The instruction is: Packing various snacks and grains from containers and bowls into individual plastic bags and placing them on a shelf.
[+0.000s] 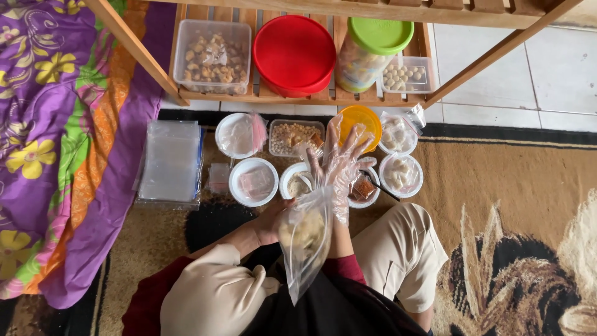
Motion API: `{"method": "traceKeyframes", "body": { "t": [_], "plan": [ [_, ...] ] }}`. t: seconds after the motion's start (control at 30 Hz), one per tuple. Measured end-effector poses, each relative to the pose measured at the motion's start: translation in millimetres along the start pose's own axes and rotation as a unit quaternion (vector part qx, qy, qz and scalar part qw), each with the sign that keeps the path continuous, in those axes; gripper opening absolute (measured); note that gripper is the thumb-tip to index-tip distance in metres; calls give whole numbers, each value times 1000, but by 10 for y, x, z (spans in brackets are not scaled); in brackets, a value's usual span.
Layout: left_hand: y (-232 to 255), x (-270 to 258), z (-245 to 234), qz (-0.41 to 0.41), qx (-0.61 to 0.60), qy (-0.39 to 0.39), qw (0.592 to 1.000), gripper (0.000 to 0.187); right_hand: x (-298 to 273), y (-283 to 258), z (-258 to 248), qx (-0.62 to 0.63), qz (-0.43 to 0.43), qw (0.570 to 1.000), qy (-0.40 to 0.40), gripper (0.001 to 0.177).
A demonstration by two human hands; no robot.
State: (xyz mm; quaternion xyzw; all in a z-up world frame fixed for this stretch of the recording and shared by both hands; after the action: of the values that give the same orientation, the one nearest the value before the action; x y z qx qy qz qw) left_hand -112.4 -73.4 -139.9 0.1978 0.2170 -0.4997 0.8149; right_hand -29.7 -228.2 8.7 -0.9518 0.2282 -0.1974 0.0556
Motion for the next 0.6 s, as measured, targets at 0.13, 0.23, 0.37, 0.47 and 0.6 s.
{"method": "traceKeyframes", "body": {
  "t": [0.13, 0.23, 0.37, 0.47, 0.6],
  "plan": [
    [-137, 34, -83, -46, 1, -20, 999, 46, 60, -248, -374, 350, -65, 934, -12, 79],
    [93, 116, -8, -52, -5, -112, 992, 61, 106, -330, -533, 716, -26, 693, -72, 80],
    [217, 149, 27, -41, -58, -150, 986, 68, 124, -406, -216, 994, 59, 27, -89, 76],
    [254, 187, -114, -11, -50, -56, 997, 56, 113, -419, -189, 991, 73, 61, -97, 75],
    [226, 210, -400, 10, -36, 45, 998, 47, 77, -414, -178, 984, 98, 109, -97, 73]
  ]
}}
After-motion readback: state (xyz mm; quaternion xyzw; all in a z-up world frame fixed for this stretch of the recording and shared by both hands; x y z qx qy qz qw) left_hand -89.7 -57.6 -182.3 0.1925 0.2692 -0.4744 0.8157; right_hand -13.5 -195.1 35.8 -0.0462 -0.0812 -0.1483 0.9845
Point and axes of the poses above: each hand's wrist, its own x-axis towards the middle knuckle, its own z-axis out of the palm, y = z × x, the point moved 10 cm from there along x, towards the middle knuckle, and after that the axes turned 10 degrees about -x, right-handed, at the moved point
